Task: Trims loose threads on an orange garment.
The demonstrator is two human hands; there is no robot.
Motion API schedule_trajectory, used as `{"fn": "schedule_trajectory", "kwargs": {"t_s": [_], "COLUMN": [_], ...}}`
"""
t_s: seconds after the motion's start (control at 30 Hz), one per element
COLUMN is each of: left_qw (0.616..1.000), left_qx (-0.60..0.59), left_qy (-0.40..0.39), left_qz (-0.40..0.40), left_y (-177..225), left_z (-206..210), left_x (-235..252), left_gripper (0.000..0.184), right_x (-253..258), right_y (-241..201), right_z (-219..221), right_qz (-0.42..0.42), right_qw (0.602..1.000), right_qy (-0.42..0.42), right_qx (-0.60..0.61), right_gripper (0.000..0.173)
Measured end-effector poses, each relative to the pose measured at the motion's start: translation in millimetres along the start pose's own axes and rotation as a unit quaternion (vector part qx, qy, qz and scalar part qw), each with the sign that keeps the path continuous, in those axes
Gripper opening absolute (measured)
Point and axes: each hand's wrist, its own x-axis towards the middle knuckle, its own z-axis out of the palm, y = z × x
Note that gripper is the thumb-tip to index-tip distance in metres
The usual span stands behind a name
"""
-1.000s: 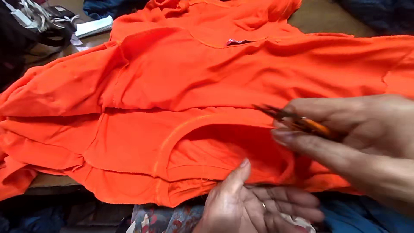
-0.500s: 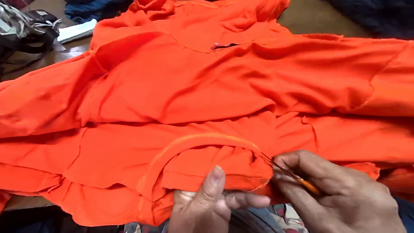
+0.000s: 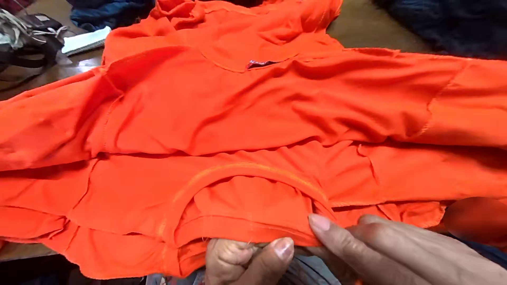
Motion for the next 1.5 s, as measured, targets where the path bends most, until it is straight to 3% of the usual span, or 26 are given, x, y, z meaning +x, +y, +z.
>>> {"fn": "schedule_trajectory", "kwargs": {"t_s": [0.07, 0.2, 0.3, 0.5, 0.57, 0.63, 0.67, 0.83, 1.2, 1.33, 1.47, 1.5], "left_qw": [0.997, 0.985, 0.986, 0.993, 0.991, 0.991, 0.992, 0.987, 0.985, 0.984, 0.971, 0.966], "left_qx": [-0.068, -0.152, -0.122, -0.019, -0.011, -0.017, -0.027, -0.071, -0.075, -0.081, -0.129, -0.150], "left_qy": [-0.009, 0.047, 0.084, 0.081, 0.091, 0.084, 0.072, 0.064, 0.056, 0.056, 0.079, 0.080], "left_qz": [-0.023, -0.068, -0.079, -0.080, -0.093, -0.103, -0.101, -0.126, -0.144, -0.147, -0.185, -0.197], "left_y": [-1, 0, -2, -4, -1, 4, 6, 11, 11, 11, 16, 17], "left_z": [-1, 11, 17, 19, 20, 21, 19, 19, 15, 15, 17, 16], "left_x": [0, 6, 9, 10, 10, 8, 8, 7, 6, 6, 7, 7], "left_gripper": [0.017, 0.014, 0.011, 0.019, 0.021, 0.025, 0.029, 0.035, 0.033, 0.032, 0.009, 0.012], "right_x": [0, -5, -12, -26, -29, -31, -33, -38, -27, -21, -30, -32], "right_y": [-3, -2, -4, -11, -8, -3, 2, 14, 12, 13, 23, 25], "right_z": [-2, -7, -9, -8, -14, -26, -31, -36, -15, -19, -26, -28], "right_qz": [-0.025, -0.024, -0.003, 0.004, 0.043, 0.099, 0.112, 0.076, 0.025, 0.051, 0.107, 0.123], "right_qw": [1.000, 0.999, 0.999, 0.992, 0.992, 0.989, 0.988, 0.987, 0.991, 0.992, 0.993, 0.992], "right_qy": [-0.002, -0.010, -0.040, -0.110, -0.110, -0.109, -0.101, -0.050, -0.019, -0.041, -0.036, -0.040], "right_qx": [-0.010, -0.022, 0.006, 0.058, 0.052, 0.013, -0.017, -0.134, -0.132, -0.107, -0.036, 0.001], "right_gripper": [0.014, 0.011, 0.012, 0.016, 0.025, 0.051, 0.056, 0.040, 0.032, 0.033, 0.041, 0.042]}}
